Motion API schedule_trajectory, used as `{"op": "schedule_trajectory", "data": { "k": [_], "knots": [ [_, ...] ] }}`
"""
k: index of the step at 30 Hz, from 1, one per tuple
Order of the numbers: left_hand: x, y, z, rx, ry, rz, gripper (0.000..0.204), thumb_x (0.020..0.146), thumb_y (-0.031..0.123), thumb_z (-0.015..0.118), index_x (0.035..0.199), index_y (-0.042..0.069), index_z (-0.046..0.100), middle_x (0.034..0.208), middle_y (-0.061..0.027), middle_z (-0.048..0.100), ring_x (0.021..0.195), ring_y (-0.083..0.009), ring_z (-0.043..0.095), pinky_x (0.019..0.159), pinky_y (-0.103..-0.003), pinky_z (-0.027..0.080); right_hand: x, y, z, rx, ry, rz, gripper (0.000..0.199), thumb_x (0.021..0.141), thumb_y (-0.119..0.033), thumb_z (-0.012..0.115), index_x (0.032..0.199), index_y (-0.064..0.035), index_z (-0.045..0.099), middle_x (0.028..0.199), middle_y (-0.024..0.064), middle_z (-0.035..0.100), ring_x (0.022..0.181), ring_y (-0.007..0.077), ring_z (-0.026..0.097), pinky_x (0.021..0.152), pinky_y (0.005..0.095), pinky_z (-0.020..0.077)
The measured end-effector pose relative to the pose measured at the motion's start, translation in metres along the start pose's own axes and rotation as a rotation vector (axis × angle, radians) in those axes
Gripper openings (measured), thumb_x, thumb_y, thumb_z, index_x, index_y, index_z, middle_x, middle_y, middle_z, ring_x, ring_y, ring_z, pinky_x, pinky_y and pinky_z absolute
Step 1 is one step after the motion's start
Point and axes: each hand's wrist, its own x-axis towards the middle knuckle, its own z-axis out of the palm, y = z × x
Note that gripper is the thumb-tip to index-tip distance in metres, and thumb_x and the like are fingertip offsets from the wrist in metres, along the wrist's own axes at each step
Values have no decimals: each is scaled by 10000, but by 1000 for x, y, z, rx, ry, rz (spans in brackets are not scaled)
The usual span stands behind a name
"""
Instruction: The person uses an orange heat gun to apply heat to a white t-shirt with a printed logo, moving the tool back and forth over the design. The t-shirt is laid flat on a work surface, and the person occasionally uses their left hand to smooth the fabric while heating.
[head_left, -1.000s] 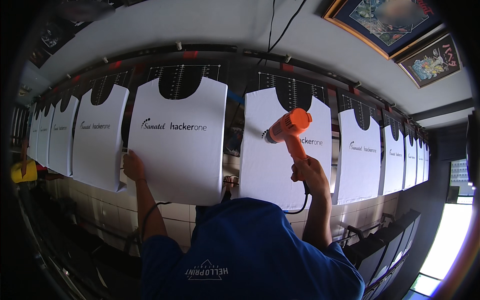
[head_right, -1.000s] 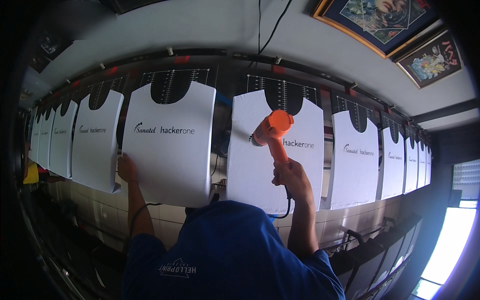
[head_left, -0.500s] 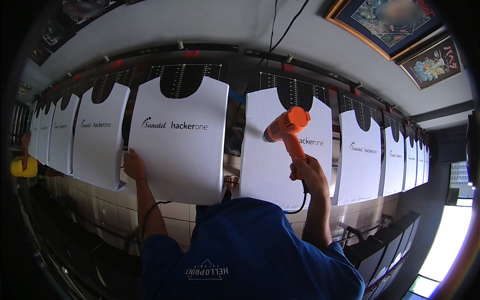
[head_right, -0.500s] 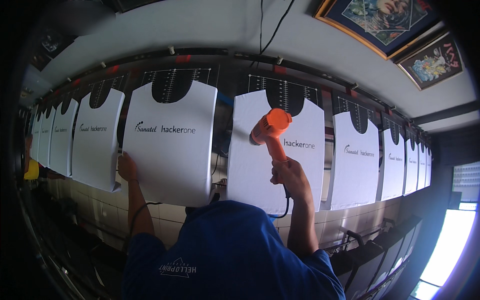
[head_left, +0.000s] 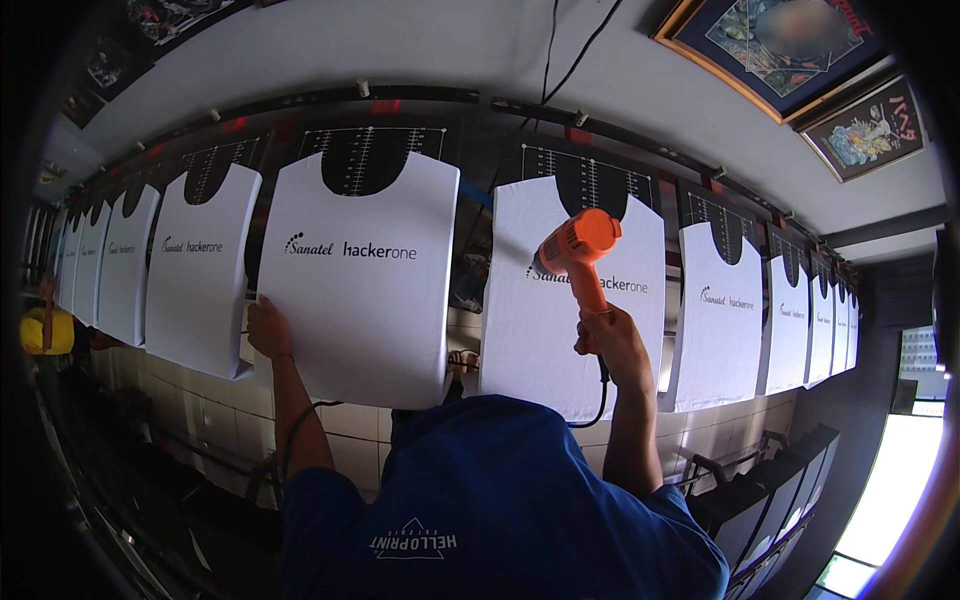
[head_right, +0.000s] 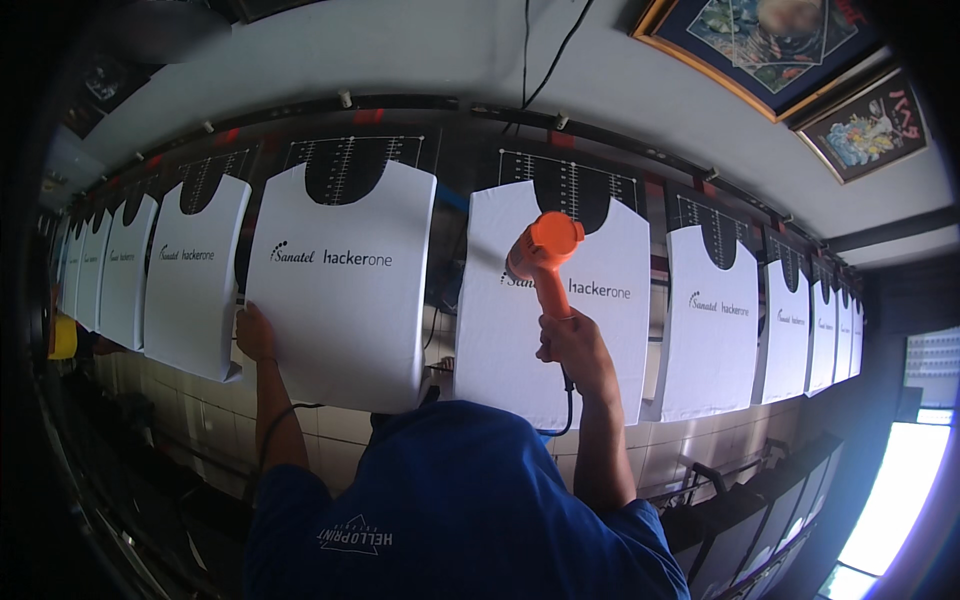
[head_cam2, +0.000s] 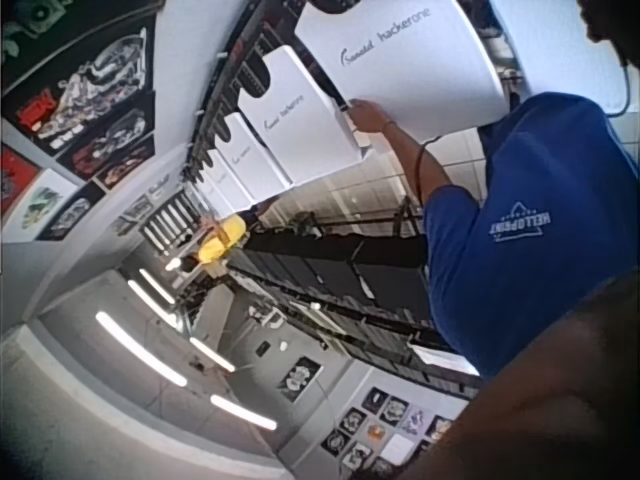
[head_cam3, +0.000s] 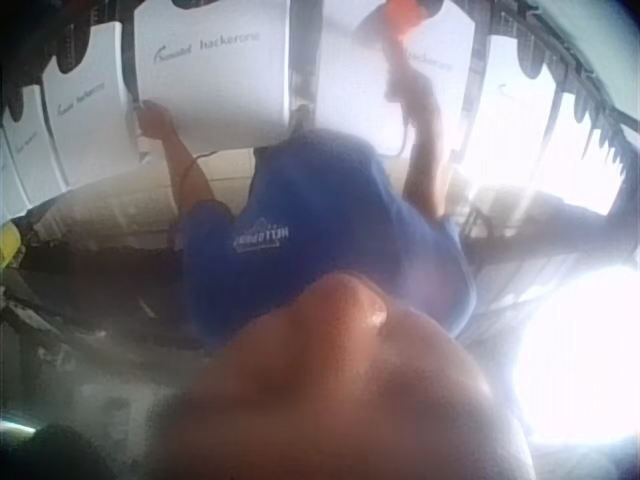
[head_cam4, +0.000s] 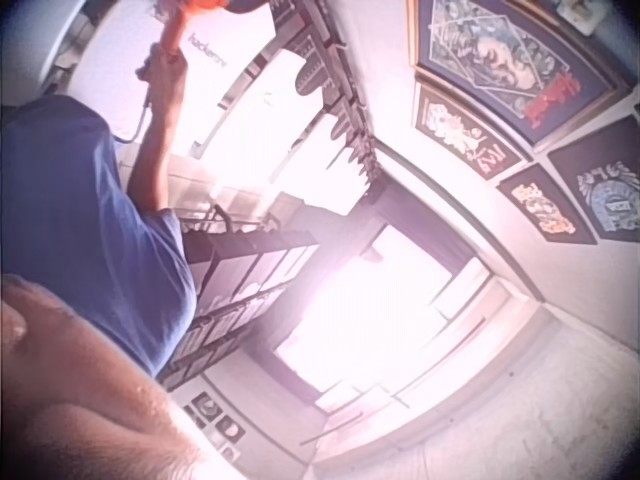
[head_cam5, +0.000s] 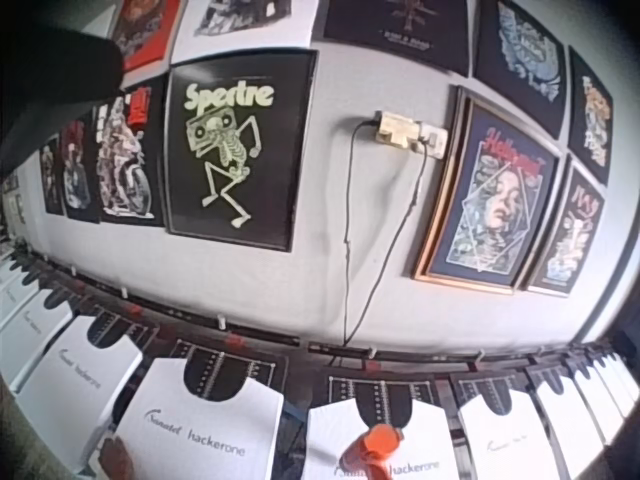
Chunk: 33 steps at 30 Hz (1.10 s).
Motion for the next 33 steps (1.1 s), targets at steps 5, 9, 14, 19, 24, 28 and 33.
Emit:
{"op": "schedule_trajectory", "data": {
  "k": [5, 9, 14, 19, 24, 28, 33],
  "knots": [
    [1, -7, 5, -6, 26, 12, 523, 1010, 449, 353, 987, 1, 621, 960, -195, 684, 881, -394, 675, 771, -531, 523, -5, -11, -1, 28, -82, 33, 290, 935, -217, 588, 1056, 47, 576, 750, 47, 580, 608, 125, 583, 607, 278, 500],
    [2, -7, 7, 10, 20, 20, 516, 1009, 447, 355, 980, 6, 621, 953, -192, 684, 879, -395, 675, 772, -535, 524, -8, -11, 10, -42, -27, 50, 289, 928, -208, 583, 1058, 50, 576, 749, 48, 581, 613, 129, 587, 619, 277, 509],
    [2, -4, 5, 9, 12, 5, 513, 1007, 447, 356, 984, 9, 623, 955, -189, 686, 883, -392, 676, 777, -537, 523, -11, -11, 11, -18, -34, 58, 271, 930, -205, 586, 1041, 41, 579, 750, 47, 583, 611, 129, 584, 628, 277, 514],
    [1, -5, 5, 16, 3, -4, 518, 1005, 449, 354, 988, 8, 625, 962, -190, 688, 884, -393, 676, 777, -534, 523, -7, -8, 3, -10, -85, 38, 270, 951, -232, 586, 1029, 26, 587, 728, 34, 577, 607, 119, 578, 627, 281, 500],
    [0, -2, 1, 8, -10, -13, 517, 1005, 449, 354, 990, 10, 625, 971, -192, 687, 899, -392, 674, 784, -536, 519, -7, -13, 8, -53, -43, 39, 273, 953, -241, 584, 1031, 20, 586, 719, 29, 573, 607, 119, 581, 618, 277, 492],
    [1, -3, 4, 2, 8, -5, 514, 1005, 450, 356, 993, 12, 625, 972, -191, 686, 903, -391, 673, 786, -538, 516, -4, -8, 15, -76, -12, 32, 277, 949, -235, 582, 1037, 27, 581, 720, 32, 575, 608, 122, 585, 620, 276, 497],
    [1, -3, 4, -7, 5, -11, 516, 1006, 451, 356, 991, 10, 624, 968, -190, 686, 895, -395, 672, 784, -540, 515, 1, -12, 11, -43, -15, 18, 280, 954, -246, 590, 1004, 28, 582, 728, 33, 579, 603, 118, 579, 622, 276, 507]
  ]
}}
